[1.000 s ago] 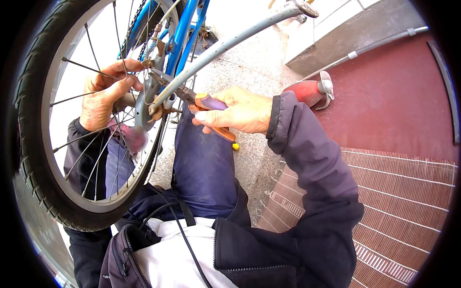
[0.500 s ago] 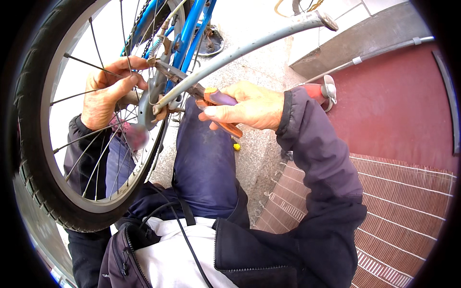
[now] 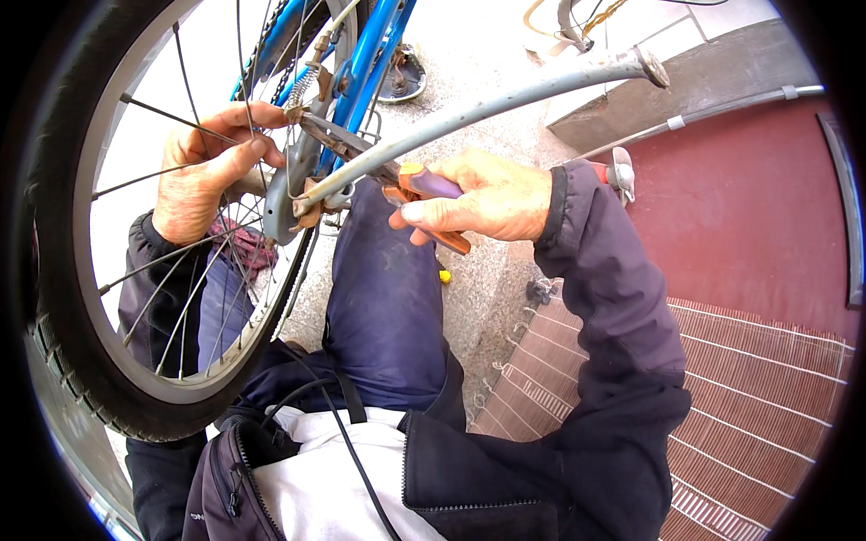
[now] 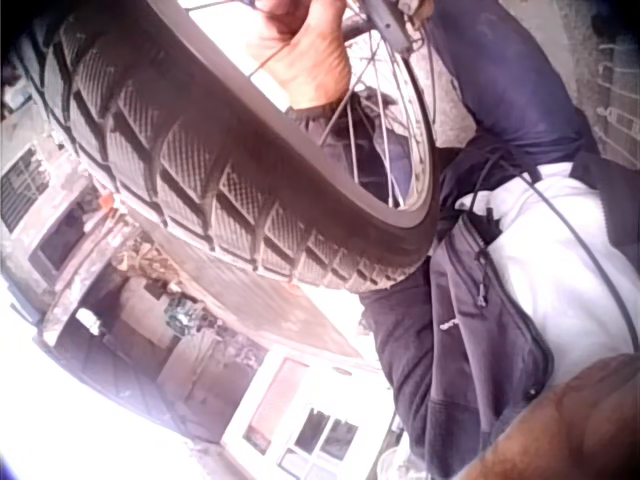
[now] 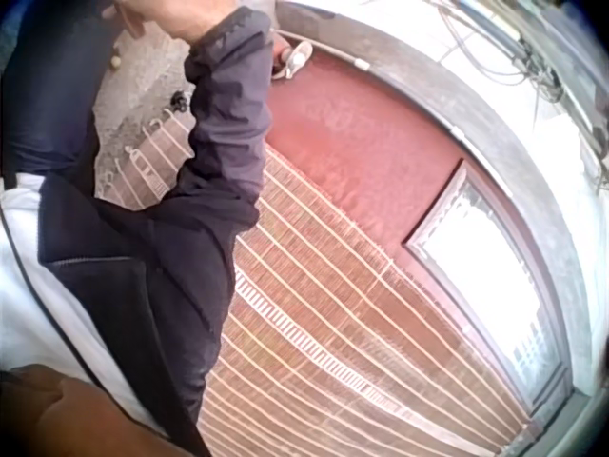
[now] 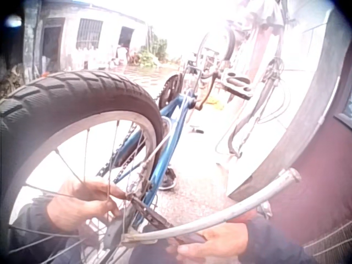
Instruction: The person uses a screwdriver and pliers to detach and then reattach a metal support rod to the rear axle area of a bicycle wheel.
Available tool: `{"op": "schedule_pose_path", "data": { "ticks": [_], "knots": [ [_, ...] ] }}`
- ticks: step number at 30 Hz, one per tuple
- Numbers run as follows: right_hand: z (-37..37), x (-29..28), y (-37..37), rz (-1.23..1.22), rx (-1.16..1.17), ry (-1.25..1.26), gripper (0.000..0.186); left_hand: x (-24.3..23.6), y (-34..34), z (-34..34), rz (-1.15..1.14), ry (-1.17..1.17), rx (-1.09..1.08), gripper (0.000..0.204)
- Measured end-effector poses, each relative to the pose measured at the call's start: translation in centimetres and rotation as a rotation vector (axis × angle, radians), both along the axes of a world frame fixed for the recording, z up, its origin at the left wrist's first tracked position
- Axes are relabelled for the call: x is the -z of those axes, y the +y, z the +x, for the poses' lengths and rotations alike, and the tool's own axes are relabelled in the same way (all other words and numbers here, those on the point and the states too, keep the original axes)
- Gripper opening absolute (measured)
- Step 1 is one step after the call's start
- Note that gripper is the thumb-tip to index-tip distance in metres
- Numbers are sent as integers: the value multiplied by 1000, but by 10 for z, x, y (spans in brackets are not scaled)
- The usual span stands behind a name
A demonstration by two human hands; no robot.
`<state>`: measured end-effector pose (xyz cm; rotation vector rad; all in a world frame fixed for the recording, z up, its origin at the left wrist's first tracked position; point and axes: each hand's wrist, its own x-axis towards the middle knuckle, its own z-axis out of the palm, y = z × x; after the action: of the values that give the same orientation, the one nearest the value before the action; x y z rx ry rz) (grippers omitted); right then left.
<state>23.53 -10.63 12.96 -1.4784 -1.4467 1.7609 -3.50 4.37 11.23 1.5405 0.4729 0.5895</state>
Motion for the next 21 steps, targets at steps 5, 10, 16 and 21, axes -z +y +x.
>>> {"op": "schedule_pose_path", "data": {
  "ticks": [5, 10, 16, 21],
  "knots": [
    [-2, -6, 0, -29, 19, 17, 45, 0, 2, 0, -10, 9, 28, 26],
    [-2, -13, 1, -27, 19, -26, 45, 4, -3, 3, 6, -22, -38, 28],
    [-1, -17, 1, -44, 22, 8, 45, 5, 0, 2, -5, -37, -19, 27],
    [7, -26, 10, -36, -87, -29, 43, 0, -3, 2, -8, -14, -36, 28]
  ]
}}
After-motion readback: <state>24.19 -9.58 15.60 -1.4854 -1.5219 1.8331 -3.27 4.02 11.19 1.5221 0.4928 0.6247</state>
